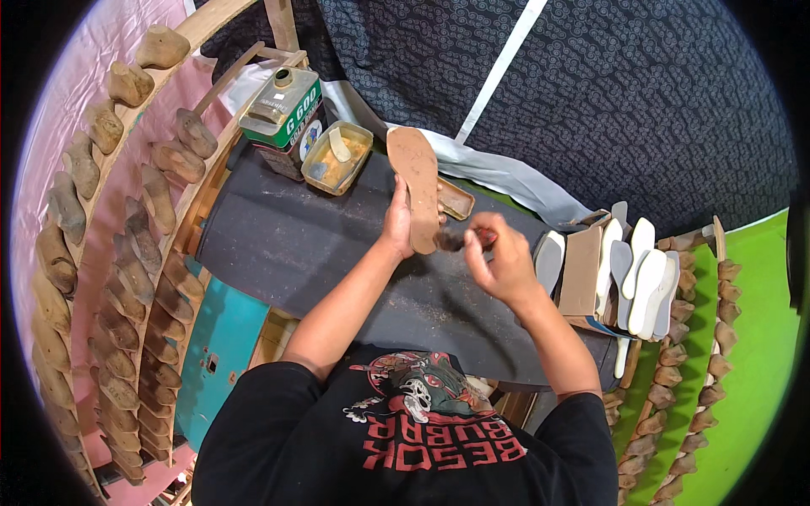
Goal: The person applies adhesive to shoe insoles using a brush, dips the brush into a small dish, and sorts through insoles in a basket.
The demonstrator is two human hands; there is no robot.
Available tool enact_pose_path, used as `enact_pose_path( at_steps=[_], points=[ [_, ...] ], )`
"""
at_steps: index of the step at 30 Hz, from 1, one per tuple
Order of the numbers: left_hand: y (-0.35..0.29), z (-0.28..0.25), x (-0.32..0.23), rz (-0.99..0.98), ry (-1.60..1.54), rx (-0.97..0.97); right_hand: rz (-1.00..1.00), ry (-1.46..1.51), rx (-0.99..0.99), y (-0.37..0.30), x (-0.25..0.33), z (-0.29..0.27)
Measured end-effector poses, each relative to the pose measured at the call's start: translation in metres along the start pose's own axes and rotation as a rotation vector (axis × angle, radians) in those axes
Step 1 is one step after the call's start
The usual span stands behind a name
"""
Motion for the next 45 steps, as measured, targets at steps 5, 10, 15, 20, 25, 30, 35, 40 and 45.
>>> enact_pose_path(
  at_steps=[5,10,15,20,25,30,35,40,45],
  points=[
    [-0.006,0.015,0.013,-0.063,0.018,-0.038,0.055,0.048,-0.182,0.008,-0.016,-0.012],
    [-0.005,0.017,0.019,-0.078,0.072,0.121,0.004,-0.03,0.033,-0.001,-0.003,0.014],
    [-0.008,0.018,0.012,-0.095,0.06,0.133,0.059,0.135,0.122,-0.006,0.001,0.015],
    [-0.017,0.034,0.028,-0.204,-0.013,0.23,0.117,0.099,-0.013,0.018,-0.023,-0.011],
    [-0.032,0.053,0.038,-0.299,-0.09,0.418,-0.042,0.012,-0.229,0.032,-0.032,-0.044],
    [-0.041,0.058,0.044,-0.37,-0.073,0.411,-0.079,-0.084,-0.153,0.028,-0.023,-0.037],
    [-0.032,0.044,0.042,-0.373,-0.025,0.217,-0.245,-0.07,0.217,0.003,0.011,0.003],
    [-0.041,0.064,0.035,-0.34,-0.104,0.424,-0.128,0.074,0.401,-0.005,0.009,0.007],
    [-0.049,0.065,0.056,-0.494,-0.273,0.439,0.156,0.192,0.263,0.024,-0.038,-0.022]
  ],
)
Point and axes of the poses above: each hand's wrist, its own y-axis towards the middle knuckle, its own z-axis out of the palm, x = y × z, the point moved 10 cm from there along y, towards the middle knuckle, and after that the axes turned 5 degrees about z, right-handed, at the moved point
